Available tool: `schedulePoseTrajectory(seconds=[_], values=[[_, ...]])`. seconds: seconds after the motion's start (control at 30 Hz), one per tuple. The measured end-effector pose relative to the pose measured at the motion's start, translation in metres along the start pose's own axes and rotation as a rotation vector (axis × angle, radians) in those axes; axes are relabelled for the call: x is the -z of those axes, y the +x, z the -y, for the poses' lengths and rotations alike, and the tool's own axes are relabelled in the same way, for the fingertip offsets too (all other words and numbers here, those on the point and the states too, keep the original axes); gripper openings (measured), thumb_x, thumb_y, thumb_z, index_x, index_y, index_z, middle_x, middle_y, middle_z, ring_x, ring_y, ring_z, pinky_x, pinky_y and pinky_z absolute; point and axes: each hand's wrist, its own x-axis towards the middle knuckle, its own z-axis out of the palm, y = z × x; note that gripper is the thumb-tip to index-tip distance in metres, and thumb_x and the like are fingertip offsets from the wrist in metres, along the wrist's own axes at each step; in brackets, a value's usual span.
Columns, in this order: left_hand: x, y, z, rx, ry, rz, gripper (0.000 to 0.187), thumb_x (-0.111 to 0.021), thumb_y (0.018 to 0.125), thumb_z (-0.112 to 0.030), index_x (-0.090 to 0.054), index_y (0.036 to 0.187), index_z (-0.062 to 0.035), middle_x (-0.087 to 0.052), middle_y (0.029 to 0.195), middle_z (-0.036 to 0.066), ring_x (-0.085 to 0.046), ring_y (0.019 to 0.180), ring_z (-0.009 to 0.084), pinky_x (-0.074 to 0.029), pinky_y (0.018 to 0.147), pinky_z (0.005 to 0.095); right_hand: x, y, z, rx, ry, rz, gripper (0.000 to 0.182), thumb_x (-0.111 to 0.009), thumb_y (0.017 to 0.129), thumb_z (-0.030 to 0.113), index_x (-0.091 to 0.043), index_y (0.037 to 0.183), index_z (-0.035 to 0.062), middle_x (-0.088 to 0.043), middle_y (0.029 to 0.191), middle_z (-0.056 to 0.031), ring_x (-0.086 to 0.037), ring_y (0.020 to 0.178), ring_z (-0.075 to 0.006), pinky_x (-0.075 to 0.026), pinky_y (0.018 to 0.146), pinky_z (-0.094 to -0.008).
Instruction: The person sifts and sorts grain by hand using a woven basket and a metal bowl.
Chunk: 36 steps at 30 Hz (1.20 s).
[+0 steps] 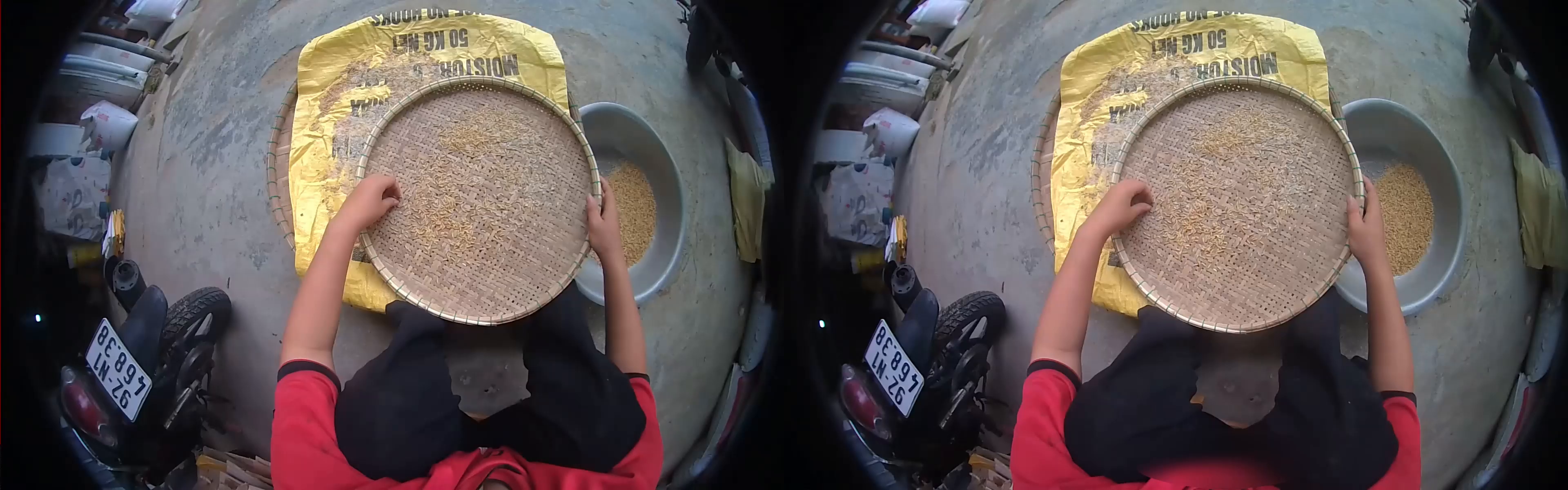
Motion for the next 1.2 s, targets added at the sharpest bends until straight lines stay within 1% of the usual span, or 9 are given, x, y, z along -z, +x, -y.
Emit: schedulePoseTrajectory(seconds=[0.17,0.47,0.67,0.73,0.8,0.93,0.97,1.03,1.2], values=[[-0.005,0.001,-0.007,-0.003,0.048,-0.069,0.016,-0.067,0.076,-0.007,-0.056,0.088,-0.0020,-0.056,0.080,0.011,-0.055,0.076,0.0234,-0.046,0.069,0.0338,0.000,0.000,0.002,0.037,0.012,0.003,0.049,-0.048,0.091,0.018,-0.034,0.134,-0.0020,-0.047,0.127,-0.0187,-0.047,0.116,-0.0254,-0.035,0.099,-0.0354],[-0.008,0.011,0.007,-0.037,0.062,-0.006,0.016,-0.066,0.078,-0.009,-0.056,0.089,-0.0025,-0.058,0.082,0.012,-0.056,0.079,0.0271,-0.045,0.072,0.0354,0.000,0.003,-0.008,0.040,0.005,-0.001,0.050,-0.049,0.091,0.017,-0.033,0.134,-0.0021,-0.047,0.126,-0.0193,-0.047,0.115,-0.0257,-0.036,0.098,-0.0356],[-0.012,0.011,0.000,-0.056,0.296,-0.083,0.014,-0.062,0.082,-0.012,-0.055,0.089,-0.0012,-0.059,0.089,0.015,-0.057,0.084,0.0305,-0.045,0.074,0.0360,-0.001,-0.001,0.000,0.019,0.021,-0.011,0.051,-0.048,0.092,0.021,-0.033,0.135,-0.0018,-0.046,0.128,-0.0190,-0.046,0.117,-0.0255,-0.034,0.099,-0.0351],[-0.003,0.013,-0.022,0.047,0.264,0.020,0.016,-0.057,0.086,-0.015,-0.055,0.094,-0.0014,-0.060,0.091,0.016,-0.057,0.088,0.0335,-0.046,0.078,0.0396,0.000,0.000,0.000,0.023,0.011,-0.007,0.051,-0.048,0.092,0.021,-0.033,0.135,-0.0014,-0.045,0.129,-0.0179,-0.045,0.117,-0.0244,-0.034,0.100,-0.0342],[0.006,0.025,-0.063,-0.021,0.081,0.077,0.014,-0.054,0.089,-0.015,-0.056,0.093,-0.0014,-0.060,0.091,0.014,-0.059,0.084,0.0264,-0.047,0.076,0.0349,0.000,0.001,-0.002,0.015,-0.015,-0.001,0.050,-0.047,0.092,0.021,-0.033,0.135,-0.0013,-0.044,0.130,-0.0181,-0.044,0.119,-0.0248,-0.034,0.100,-0.0345],[0.031,0.013,-0.186,-0.485,-0.828,0.323,0.032,-0.047,0.095,-0.016,-0.050,0.125,-0.0059,-0.061,0.108,0.006,-0.061,0.096,0.0153,-0.048,0.077,0.0269,-0.001,0.001,-0.001,0.014,0.026,0.011,0.053,-0.049,0.091,0.021,-0.032,0.135,-0.0022,-0.046,0.128,-0.0208,-0.046,0.117,-0.0274,-0.035,0.099,-0.0362],[0.034,0.014,-0.187,-0.493,-0.830,0.316,0.032,-0.047,0.095,-0.016,-0.050,0.125,-0.0059,-0.061,0.108,0.006,-0.061,0.096,0.0153,-0.048,0.077,0.0269,-0.004,0.001,-0.006,0.019,0.026,-0.008,0.052,-0.049,0.091,0.021,-0.033,0.135,-0.0021,-0.046,0.128,-0.0207,-0.046,0.117,-0.0273,-0.035,0.099,-0.0361],[0.038,0.017,-0.185,-0.452,-0.940,0.294,0.042,-0.047,0.095,-0.016,-0.041,0.136,-0.0090,-0.059,0.117,0.008,-0.059,0.102,0.0157,-0.048,0.082,0.0275,0.000,0.002,-0.005,0.033,0.018,-0.025,0.052,-0.049,0.091,0.020,-0.033,0.135,-0.0019,-0.046,0.128,-0.0206,-0.046,0.117,-0.0272,-0.035,0.099,-0.0360],[0.003,0.031,-0.061,0.039,-0.332,-0.255,0.025,-0.060,0.086,-0.015,-0.061,0.107,-0.0026,-0.064,0.103,0.012,-0.062,0.095,0.0214,-0.047,0.083,0.0289,-0.001,0.000,-0.002,0.008,0.042,-0.004,0.051,-0.049,0.091,0.019,-0.033,0.135,-0.0011,-0.045,0.128,-0.0189,-0.046,0.117,-0.0260,-0.036,0.099,-0.0356]])
